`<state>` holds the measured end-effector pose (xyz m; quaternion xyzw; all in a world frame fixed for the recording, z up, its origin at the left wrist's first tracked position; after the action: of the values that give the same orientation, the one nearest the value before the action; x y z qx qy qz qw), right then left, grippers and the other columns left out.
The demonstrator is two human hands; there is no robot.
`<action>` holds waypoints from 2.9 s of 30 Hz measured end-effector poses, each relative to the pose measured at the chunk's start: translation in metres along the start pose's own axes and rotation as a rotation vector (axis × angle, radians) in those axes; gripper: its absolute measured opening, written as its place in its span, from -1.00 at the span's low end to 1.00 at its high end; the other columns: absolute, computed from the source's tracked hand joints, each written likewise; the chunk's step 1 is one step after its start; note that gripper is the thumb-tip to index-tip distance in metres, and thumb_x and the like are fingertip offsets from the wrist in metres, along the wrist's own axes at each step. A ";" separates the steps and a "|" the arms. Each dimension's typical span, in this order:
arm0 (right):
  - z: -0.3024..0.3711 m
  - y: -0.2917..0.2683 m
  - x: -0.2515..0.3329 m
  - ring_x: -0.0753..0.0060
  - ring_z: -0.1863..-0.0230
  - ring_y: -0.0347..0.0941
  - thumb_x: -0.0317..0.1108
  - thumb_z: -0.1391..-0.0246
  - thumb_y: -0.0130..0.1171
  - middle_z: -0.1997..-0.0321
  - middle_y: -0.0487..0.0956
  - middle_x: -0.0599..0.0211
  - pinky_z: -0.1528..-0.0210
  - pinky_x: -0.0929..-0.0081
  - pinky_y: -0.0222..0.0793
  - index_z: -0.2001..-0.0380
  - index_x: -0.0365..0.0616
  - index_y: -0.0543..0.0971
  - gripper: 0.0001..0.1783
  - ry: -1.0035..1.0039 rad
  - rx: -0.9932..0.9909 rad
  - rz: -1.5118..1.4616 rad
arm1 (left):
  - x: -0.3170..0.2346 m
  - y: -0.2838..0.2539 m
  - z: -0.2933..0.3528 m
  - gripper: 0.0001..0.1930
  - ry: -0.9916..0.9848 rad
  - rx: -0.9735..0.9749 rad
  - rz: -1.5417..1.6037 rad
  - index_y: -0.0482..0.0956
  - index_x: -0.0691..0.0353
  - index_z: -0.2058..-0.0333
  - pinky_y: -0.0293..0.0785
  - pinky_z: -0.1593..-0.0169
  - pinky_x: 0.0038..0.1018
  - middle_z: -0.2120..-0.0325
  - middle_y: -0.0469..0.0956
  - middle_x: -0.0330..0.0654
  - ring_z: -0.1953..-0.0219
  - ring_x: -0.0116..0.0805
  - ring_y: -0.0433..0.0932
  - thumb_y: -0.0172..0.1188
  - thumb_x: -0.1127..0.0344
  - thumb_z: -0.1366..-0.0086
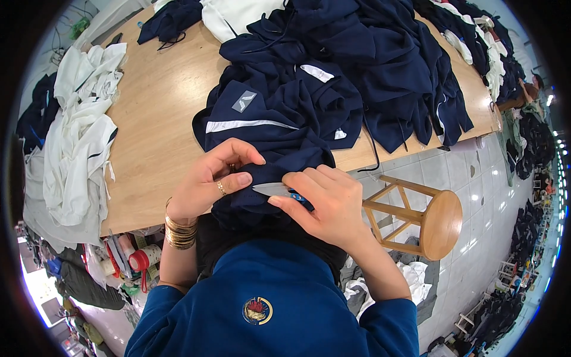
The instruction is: Trimming loose threads from navy blue garments using thread nippers.
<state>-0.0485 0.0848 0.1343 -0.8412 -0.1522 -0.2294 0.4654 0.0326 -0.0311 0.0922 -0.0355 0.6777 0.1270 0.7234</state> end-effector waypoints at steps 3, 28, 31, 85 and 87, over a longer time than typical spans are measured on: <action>-0.001 -0.001 0.001 0.47 0.67 0.28 -0.17 0.22 0.32 0.66 0.42 0.47 0.64 0.57 0.14 0.55 -0.08 0.52 -0.74 -0.009 0.008 0.029 | -0.002 -0.001 0.001 -0.73 -0.006 -0.005 -0.021 0.43 0.24 0.11 0.36 0.09 -0.62 0.17 0.46 -0.28 0.10 -0.54 0.41 0.13 0.39 -0.21; 0.031 0.043 -0.061 0.22 0.24 0.44 -0.32 0.34 0.31 0.23 0.42 0.31 0.21 0.40 0.36 0.14 0.00 0.43 -0.45 0.520 -0.041 -0.122 | -0.018 -0.023 0.013 -0.77 0.152 -0.171 0.328 0.44 0.26 0.18 0.29 0.12 -0.70 0.25 0.45 -0.29 0.19 -0.57 0.40 0.10 0.47 -0.14; 0.021 0.023 -0.080 0.11 0.27 0.42 -0.47 0.38 0.25 0.30 0.38 0.29 0.27 0.32 0.36 0.22 0.01 0.47 -0.52 0.493 -0.185 0.055 | -0.030 -0.056 0.031 -0.81 0.326 -0.384 0.292 0.42 0.25 0.22 0.32 0.11 -0.64 0.28 0.45 -0.24 0.20 -0.52 0.42 0.08 0.47 -0.14; -0.080 -0.005 -0.015 0.75 0.46 0.32 -0.45 0.20 0.14 0.56 0.46 0.59 0.40 0.72 0.18 0.46 -0.29 0.53 -0.84 0.466 0.269 -0.920 | -0.069 -0.027 -0.002 -0.78 0.244 -0.098 -0.382 0.54 0.37 0.41 0.34 0.36 -0.64 0.55 0.50 -0.28 0.50 -0.60 0.36 0.24 0.29 -0.12; -0.088 -0.014 -0.014 0.56 0.52 0.39 -0.47 0.26 0.11 0.59 0.50 0.44 0.42 0.62 0.22 0.45 -0.27 0.51 -0.81 0.379 0.220 -0.735 | -0.079 -0.038 0.009 -0.80 0.142 -0.131 -0.187 0.53 0.36 0.36 0.33 0.33 -0.68 0.49 0.49 -0.34 0.45 -0.64 0.37 0.21 0.31 -0.15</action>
<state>-0.0881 0.0166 0.1773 -0.6193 -0.3771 -0.5129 0.4596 0.0461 -0.0763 0.1660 -0.1547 0.7112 0.1002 0.6784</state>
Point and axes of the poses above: each hand's wrist, its own z-axis away from the middle knuckle, its own y-axis out of the palm, x = y × z, the point moved 8 cm from there along -z, towards the middle knuckle
